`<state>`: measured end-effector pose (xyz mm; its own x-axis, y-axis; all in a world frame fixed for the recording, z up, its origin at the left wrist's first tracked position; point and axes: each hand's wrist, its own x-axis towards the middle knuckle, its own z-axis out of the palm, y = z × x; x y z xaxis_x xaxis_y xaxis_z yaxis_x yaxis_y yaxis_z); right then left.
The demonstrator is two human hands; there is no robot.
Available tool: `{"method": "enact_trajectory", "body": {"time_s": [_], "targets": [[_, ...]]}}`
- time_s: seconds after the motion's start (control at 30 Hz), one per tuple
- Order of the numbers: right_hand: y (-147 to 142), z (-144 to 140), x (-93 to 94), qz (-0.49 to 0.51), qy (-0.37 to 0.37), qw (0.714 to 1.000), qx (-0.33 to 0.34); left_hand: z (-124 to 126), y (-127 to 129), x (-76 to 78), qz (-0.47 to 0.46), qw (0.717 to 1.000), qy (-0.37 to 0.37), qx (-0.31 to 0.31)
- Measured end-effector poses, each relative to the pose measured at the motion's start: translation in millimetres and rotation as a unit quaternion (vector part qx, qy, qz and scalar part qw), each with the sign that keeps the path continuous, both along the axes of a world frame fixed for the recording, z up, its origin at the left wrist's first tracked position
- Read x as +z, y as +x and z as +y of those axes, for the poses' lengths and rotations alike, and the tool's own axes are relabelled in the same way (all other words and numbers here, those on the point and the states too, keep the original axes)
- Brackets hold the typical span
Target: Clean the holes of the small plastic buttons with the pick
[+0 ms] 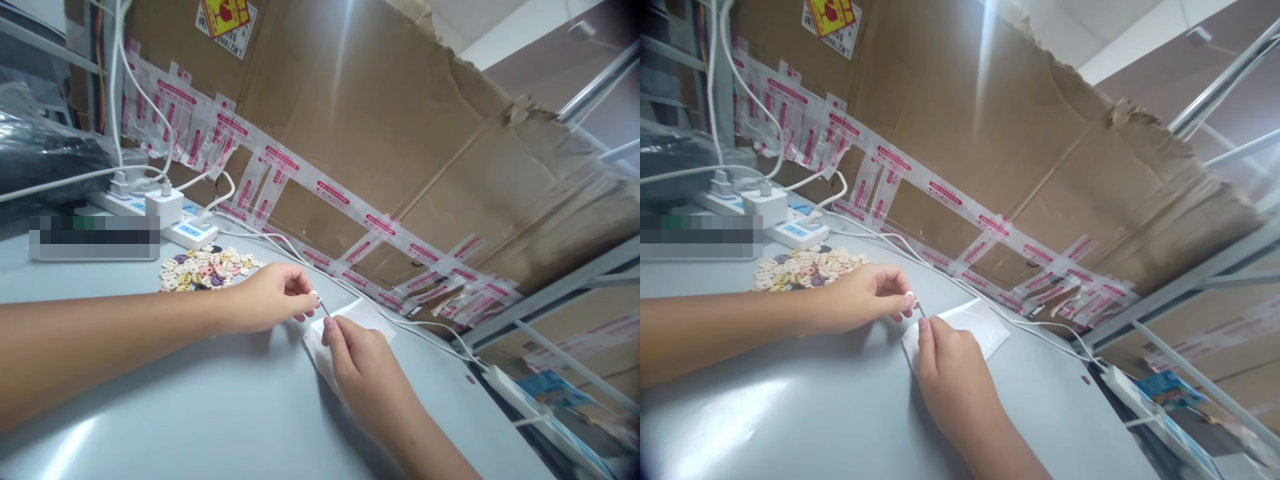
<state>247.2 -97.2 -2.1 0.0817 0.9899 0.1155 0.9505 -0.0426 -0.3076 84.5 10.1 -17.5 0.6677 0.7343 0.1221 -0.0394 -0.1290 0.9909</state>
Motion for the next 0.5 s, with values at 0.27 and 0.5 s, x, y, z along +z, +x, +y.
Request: {"method": "enact_trajectory", "body": {"time_s": [0.27,0.5], "targets": [[-0.9,-0.3,0.2,0.003,0.0,1.0,0.006,0.3,0.2,-4.2,0.008,0.999,0.043,0.001],[-1.9,-1.2,-0.4,0.011,-0.012,1.0,0.001,0.4,-2.1,-2.9,0.048,0.991,0.119,0.032]]}}
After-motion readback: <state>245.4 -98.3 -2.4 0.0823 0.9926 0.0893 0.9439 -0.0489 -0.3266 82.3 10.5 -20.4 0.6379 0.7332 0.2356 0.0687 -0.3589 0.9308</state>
